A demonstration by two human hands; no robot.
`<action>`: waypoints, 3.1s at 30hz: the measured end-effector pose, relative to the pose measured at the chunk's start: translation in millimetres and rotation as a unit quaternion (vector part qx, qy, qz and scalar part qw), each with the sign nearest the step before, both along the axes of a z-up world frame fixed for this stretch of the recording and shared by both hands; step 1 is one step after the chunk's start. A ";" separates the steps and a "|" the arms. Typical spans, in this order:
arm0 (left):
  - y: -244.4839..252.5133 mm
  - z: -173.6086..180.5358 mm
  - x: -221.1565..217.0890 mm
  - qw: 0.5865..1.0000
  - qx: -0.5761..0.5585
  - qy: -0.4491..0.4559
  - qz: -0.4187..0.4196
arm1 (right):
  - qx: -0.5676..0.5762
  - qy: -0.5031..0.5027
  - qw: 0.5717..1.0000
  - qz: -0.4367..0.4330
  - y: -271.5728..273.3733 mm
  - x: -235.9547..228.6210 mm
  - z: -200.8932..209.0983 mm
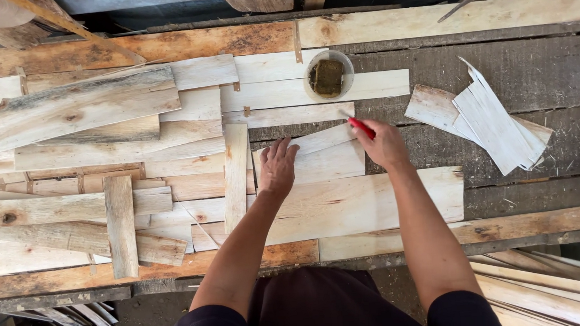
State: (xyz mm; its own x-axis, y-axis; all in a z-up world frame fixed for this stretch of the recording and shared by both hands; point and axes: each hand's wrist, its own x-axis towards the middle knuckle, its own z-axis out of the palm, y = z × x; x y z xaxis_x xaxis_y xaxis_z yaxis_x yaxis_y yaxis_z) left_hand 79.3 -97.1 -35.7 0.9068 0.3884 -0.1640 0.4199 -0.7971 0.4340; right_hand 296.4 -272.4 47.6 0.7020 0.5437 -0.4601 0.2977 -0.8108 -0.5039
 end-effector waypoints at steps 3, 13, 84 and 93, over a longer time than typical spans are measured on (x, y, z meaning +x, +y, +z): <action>-0.2 15.8 5.7 1.000 -0.004 -0.007 0.011 | 0.044 -0.058 0.995 0.065 -12.9 10.7 -16.9; -2.6 12.9 1.6 1.000 -0.008 -0.014 0.007 | -0.090 -0.032 0.993 0.069 -16.2 23.5 -18.6; -14.0 17.9 -114.5 0.979 -0.015 0.073 0.192 | 0.091 -0.048 0.966 -0.238 -80.3 -86.8 -123.4; -10.7 29.8 -115.8 0.978 -0.034 0.059 0.198 | 0.095 -0.040 0.966 -0.237 -81.2 -88.6 -122.7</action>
